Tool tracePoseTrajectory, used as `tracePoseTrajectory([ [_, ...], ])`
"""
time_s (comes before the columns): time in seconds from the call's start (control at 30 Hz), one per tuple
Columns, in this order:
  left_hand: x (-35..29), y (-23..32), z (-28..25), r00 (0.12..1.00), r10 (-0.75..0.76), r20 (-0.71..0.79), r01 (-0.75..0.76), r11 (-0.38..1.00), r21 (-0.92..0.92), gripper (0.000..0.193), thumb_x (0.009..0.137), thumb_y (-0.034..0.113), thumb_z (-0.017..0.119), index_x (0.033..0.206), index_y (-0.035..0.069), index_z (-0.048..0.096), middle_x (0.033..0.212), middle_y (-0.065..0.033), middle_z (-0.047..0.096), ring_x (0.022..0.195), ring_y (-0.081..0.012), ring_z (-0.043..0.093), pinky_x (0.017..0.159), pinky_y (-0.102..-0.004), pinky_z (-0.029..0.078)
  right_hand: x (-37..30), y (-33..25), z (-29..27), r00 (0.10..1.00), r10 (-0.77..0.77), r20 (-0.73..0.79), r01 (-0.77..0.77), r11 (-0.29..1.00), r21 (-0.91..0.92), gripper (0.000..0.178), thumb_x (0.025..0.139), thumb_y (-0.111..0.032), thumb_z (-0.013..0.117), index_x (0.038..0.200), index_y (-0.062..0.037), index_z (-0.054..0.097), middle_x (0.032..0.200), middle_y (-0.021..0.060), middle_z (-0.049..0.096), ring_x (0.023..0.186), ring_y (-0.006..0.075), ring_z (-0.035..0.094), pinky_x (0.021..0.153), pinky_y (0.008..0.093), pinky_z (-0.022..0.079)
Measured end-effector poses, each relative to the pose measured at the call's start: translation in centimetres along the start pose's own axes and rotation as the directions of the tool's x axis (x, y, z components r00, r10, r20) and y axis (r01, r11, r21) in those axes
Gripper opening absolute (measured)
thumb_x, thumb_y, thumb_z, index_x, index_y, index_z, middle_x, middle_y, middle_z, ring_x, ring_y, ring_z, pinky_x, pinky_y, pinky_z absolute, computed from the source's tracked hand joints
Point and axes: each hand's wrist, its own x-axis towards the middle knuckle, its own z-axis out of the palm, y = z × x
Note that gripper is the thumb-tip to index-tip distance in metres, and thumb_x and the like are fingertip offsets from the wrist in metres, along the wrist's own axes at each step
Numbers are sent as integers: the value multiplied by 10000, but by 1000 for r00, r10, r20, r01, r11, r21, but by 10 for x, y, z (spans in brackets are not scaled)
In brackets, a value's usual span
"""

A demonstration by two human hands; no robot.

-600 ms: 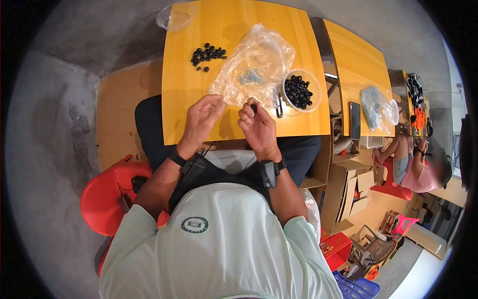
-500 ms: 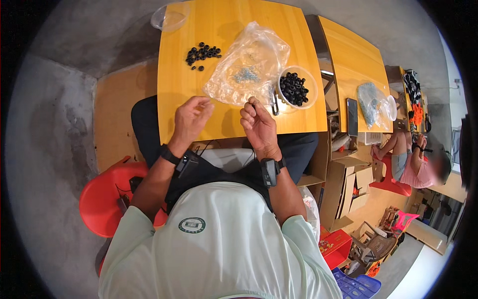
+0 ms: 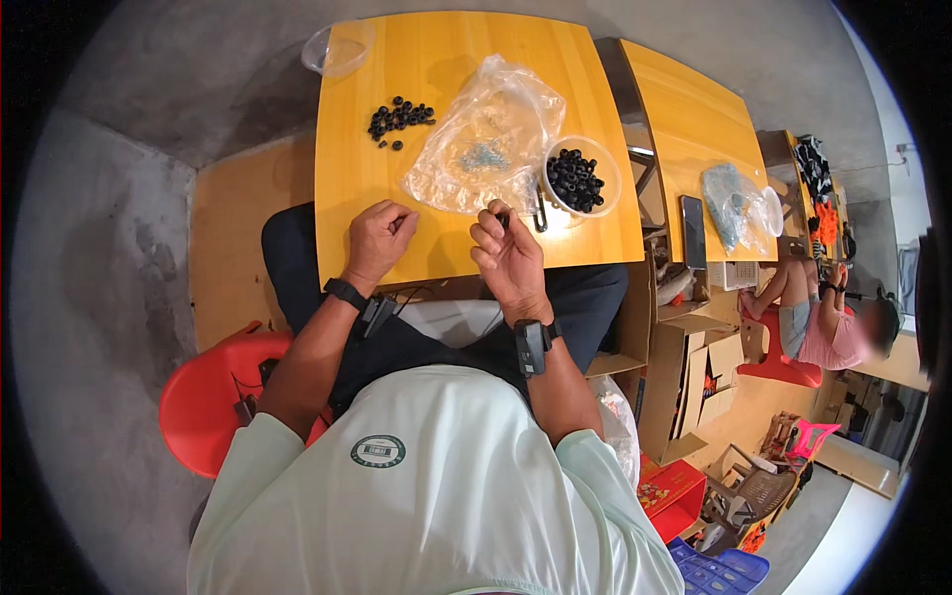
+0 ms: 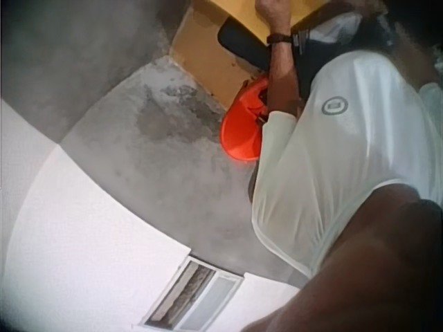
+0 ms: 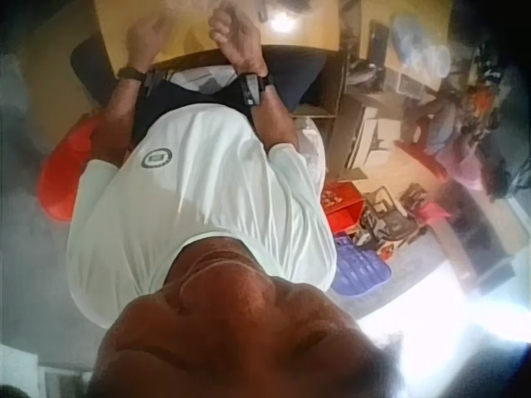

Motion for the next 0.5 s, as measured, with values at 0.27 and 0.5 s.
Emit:
tracePoseTrajectory([
  [0.27,0,2,1,1000,4,-7,-4,1000,-9,146,840,127,715,758,15,669,686,-99,630,597,-230,618,554,-335,472,-15,-6,9,1000,2,-13,-4,989,-146,186,1025,-234,507,1105,-67,517,805,-27,390,685,75,364,546,194,330],
  [0.5,-2,0,1,999,33,-23,-33,999,14,140,833,126,713,756,19,667,679,-106,622,607,-243,618,560,-342,474,-29,2,25,998,-51,39,57,987,-149,227,1014,-199,525,1176,-42,503,875,1,426,734,96,403,577,209,368],
])
